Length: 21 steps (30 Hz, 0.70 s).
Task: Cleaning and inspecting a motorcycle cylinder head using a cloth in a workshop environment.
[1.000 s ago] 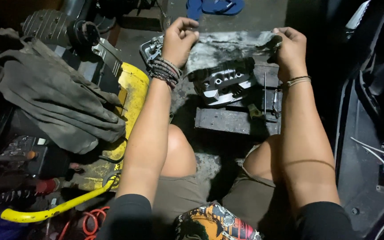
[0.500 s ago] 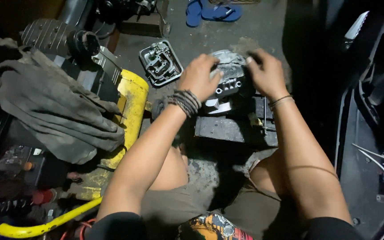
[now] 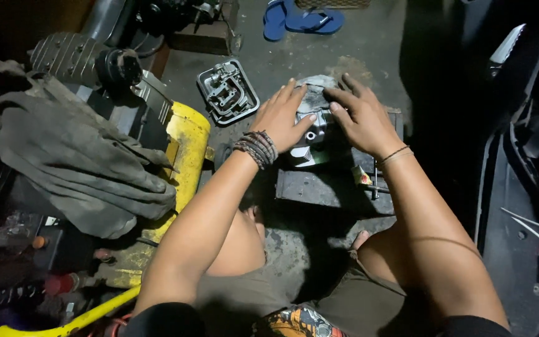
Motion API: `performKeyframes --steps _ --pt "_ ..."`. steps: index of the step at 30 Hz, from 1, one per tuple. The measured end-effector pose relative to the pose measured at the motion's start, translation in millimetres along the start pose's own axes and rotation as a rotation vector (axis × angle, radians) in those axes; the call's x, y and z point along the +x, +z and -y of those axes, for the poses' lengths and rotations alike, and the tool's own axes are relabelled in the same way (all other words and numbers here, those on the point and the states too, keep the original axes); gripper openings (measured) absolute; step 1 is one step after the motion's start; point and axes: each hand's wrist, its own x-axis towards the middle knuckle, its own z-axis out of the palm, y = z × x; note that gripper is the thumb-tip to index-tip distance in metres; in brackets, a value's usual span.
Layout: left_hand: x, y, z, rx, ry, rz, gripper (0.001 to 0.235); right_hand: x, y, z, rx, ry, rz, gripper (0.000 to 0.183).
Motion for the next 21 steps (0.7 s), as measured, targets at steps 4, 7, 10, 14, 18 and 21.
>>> performKeyframes --steps 4,7,10,14,18,21 --pt "-1.2 -3.8 10.6 -0.003 0.056 0.012 0.066 0.9 1.7 -5.4 0.084 0.002 -0.043 0.038" --pt "-6.3 -11.4 12.1 0.018 0.073 0.041 0.062 2.1 -3.0 -6.3 0.074 -0.035 -0.082 0.034" --pt "-10.6 -20.0 9.1 0.039 0.084 0.056 0.054 0.7 -7.3 -15.3 0.071 -0.091 -0.157 0.025" --pt "-13.4 -33.9 1.0 0.005 0.116 0.008 0.034 -1.7 -11.2 -30.5 0.141 -0.135 -0.255 0.012" --pt "-6.8 -29.0 3.2 0.021 0.163 -0.121 0.023 -3.8 -18.3 -17.0 0.173 -0.111 -0.247 0.013" --pt "7.2 -4.3 15.5 0.101 0.204 -0.216 0.038 -2.6 -16.5 -10.9 -0.014 -0.12 -0.215 0.023"
